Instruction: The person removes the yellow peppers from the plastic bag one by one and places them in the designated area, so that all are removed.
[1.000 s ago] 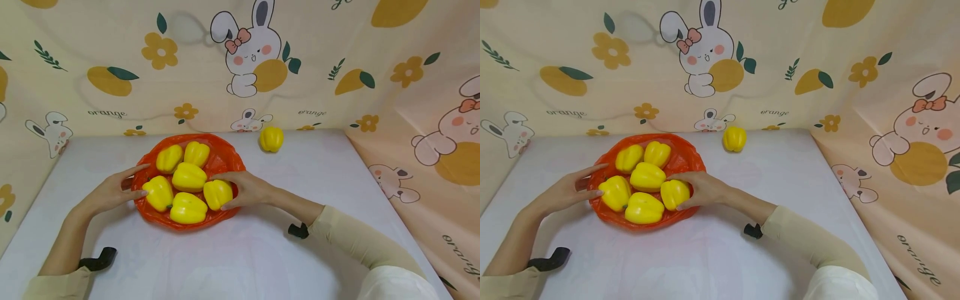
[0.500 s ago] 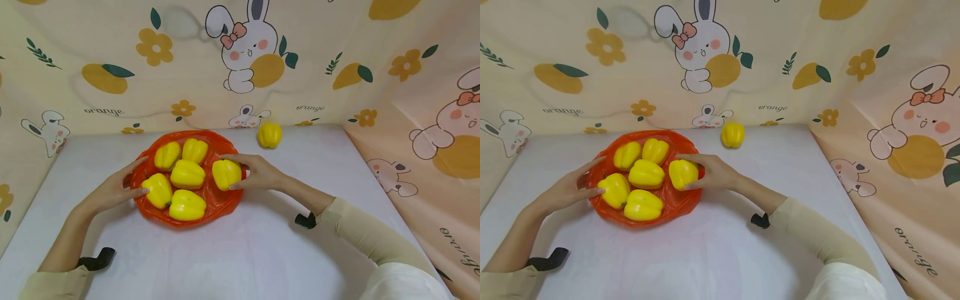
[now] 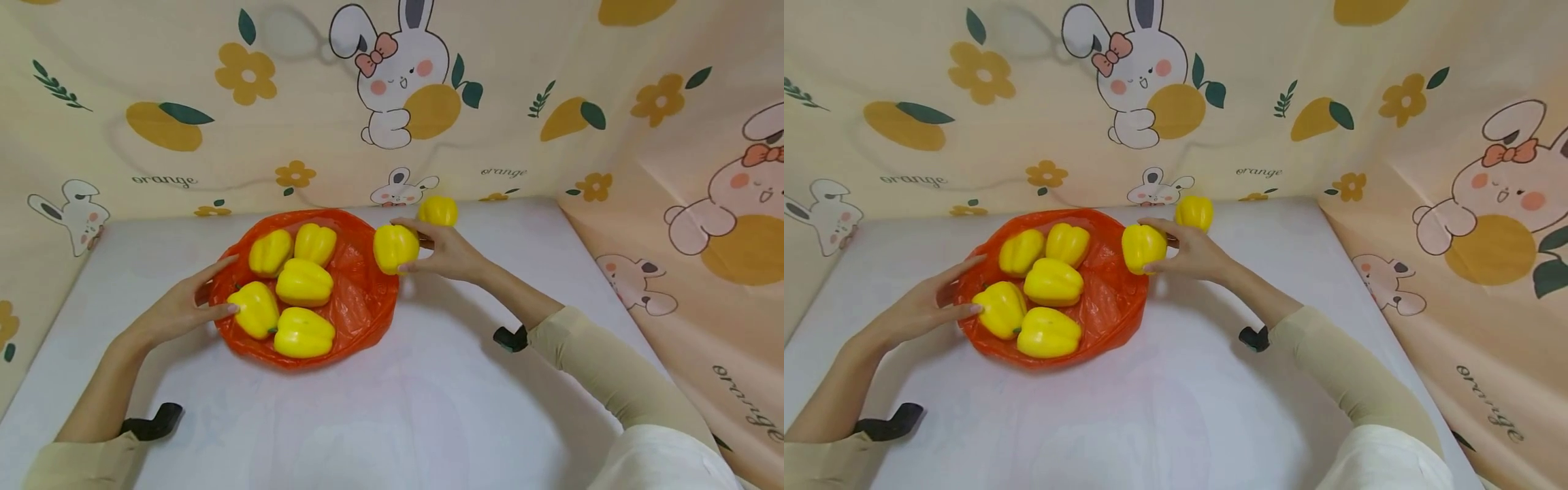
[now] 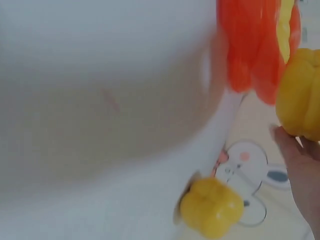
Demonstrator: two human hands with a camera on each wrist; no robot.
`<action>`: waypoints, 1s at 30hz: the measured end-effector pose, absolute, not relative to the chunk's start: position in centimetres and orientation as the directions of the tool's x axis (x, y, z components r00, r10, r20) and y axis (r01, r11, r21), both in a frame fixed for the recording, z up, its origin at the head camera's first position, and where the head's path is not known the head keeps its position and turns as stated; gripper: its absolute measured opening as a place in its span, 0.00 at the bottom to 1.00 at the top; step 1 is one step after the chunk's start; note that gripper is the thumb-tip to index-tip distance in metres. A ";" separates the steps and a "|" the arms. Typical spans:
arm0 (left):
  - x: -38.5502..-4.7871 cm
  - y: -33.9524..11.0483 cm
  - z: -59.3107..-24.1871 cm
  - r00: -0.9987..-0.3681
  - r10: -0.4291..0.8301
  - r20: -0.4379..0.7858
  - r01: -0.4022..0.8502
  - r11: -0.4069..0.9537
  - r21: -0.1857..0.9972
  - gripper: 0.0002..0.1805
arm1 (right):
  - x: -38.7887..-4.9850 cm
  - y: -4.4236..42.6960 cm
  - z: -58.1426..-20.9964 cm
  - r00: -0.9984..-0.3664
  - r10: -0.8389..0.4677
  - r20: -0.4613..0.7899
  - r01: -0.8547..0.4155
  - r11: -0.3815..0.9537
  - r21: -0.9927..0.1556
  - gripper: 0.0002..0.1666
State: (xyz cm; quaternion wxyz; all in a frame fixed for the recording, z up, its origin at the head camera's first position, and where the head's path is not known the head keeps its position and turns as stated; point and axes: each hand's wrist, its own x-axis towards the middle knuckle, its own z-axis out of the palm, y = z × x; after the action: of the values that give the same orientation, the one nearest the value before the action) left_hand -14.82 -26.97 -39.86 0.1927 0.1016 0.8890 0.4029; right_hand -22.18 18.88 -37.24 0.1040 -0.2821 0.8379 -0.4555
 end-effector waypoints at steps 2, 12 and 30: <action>-14.8 -27.0 -39.9 -0.905 0.338 -0.260 0.029 0.657 0.753 0.50 | -22.6 19.5 -37.2 -0.834 -0.547 0.074 -0.358 0.433 -0.827 0.46; -14.8 -27.2 -39.9 -0.904 0.344 -0.255 0.047 0.671 0.740 0.49 | -25.1 22.8 -36.6 -0.884 -0.459 0.088 -0.304 0.421 -0.855 0.46; -14.9 -27.4 -39.8 -0.899 0.356 -0.255 0.048 0.659 0.750 0.48 | -27.7 26.7 -35.9 -0.940 -0.333 0.078 -0.241 0.481 -0.843 0.49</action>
State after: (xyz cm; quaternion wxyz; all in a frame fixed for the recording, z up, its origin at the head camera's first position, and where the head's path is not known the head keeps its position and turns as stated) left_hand -14.92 -27.45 -39.75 0.1938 0.1135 0.8900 0.3968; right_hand -27.71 26.70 -35.94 0.0480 -0.1669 0.8591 -0.4815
